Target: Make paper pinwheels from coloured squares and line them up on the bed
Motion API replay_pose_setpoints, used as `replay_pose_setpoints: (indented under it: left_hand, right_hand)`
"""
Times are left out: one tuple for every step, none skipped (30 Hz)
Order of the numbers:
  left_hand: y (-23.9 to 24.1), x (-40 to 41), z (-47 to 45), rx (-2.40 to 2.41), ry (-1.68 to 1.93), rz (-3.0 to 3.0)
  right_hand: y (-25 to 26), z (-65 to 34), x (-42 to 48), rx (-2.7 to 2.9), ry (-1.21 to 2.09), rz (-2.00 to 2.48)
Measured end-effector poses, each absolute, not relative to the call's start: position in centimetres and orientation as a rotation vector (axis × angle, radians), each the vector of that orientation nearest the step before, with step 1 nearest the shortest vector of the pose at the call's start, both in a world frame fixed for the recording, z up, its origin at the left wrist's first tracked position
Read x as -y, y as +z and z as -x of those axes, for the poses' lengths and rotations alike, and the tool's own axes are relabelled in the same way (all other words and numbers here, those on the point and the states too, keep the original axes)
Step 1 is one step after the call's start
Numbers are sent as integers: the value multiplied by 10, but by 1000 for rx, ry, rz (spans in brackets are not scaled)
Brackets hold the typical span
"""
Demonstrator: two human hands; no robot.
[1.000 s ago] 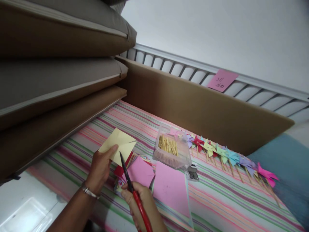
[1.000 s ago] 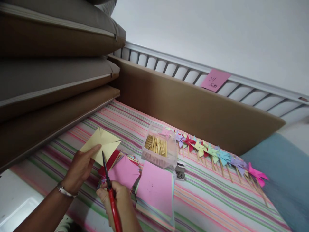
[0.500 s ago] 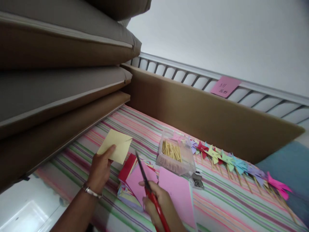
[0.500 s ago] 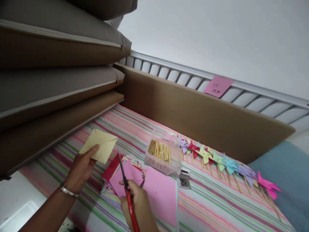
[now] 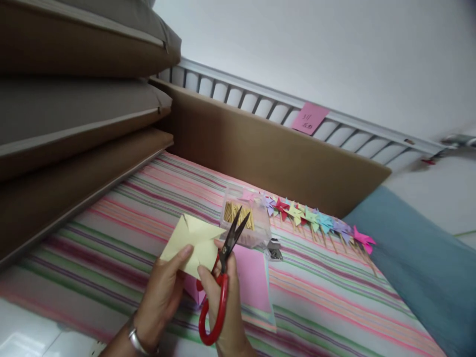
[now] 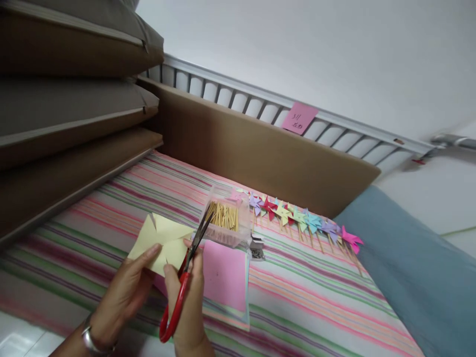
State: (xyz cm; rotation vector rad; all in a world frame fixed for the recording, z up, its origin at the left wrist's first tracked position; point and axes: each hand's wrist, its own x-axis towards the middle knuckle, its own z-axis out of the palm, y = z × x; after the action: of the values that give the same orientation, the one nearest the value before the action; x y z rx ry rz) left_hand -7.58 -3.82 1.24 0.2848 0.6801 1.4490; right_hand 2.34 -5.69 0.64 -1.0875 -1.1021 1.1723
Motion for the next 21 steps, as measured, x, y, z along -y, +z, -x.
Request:
replay_pose_setpoints:
  left_hand:
    - [13, 40, 74, -684, 1428, -301]
    - [12, 40, 73, -697, 1408, -318]
    - [12, 40, 74, -720, 1395, -337]
    - [11, 39, 77, -747, 1386, -361]
    - [10, 37, 81, -774, 1379, -389]
    - [9, 35, 86, -801, 1375, -422]
    - [8, 32, 92, -828, 1359, -461]
    - [7, 30, 99, -846, 1336, -502]
    - [6, 27, 105, -857, 1305, -547]
    - [5, 25, 110, -870, 1263, -591]
    - [4, 24, 114, -888, 1221, -628]
    - [3, 23, 118, -913, 1181, -654]
    - [3, 22, 120, -939, 1140, -669]
    - [2, 22, 121, -956, 1103, -676]
    - [1, 22, 122, -961, 1068, -678]
    - [1, 22, 122, -961, 1039, -678]
    - [0, 22, 121, -957, 1017, -676]
    - [0, 22, 121, -958, 1013, -671]
    - [0, 21, 121, -964, 1025, -663]
    - [1, 21, 121, -975, 1053, -648]
    - [1, 20, 121, -981, 1099, -627]
  right_hand:
    - [7, -25, 56, 1103, 1137, 1105]
    - [9, -28, 55, 1110, 1115, 1120]
    - [10, -32, 53, 1117, 1106, 1133]
    - [13, -36, 50, 1127, 1108, 1150]
    - [15, -41, 48, 1140, 1113, 1172]
    - [18, -45, 46, 1160, 1120, 1200]
    - [21, -50, 43, 1189, 1127, 1235]
    - [23, -54, 41, 1227, 1130, 1271]
    - [25, -57, 40, 1271, 1133, 1303]
    - [26, -59, 39, 1318, 1146, 1323]
    - [27, -60, 38, 1363, 1169, 1329]
    - [27, -61, 38, 1398, 1201, 1320]
    - [26, -61, 38, 1421, 1234, 1298]
    - [25, -60, 38, 1438, 1269, 1267]
    - [24, -60, 38, 1447, 1302, 1234]
    - [23, -59, 38, 1449, 1327, 1206]
    - [21, -59, 37, 1453, 1337, 1183]
    - [20, -59, 37, 1458, 1329, 1171]
    - [19, -59, 35, 1463, 1306, 1174]
    - [18, -59, 34, 1459, 1270, 1189]
    - [17, -59, 33, 1447, 1227, 1210]
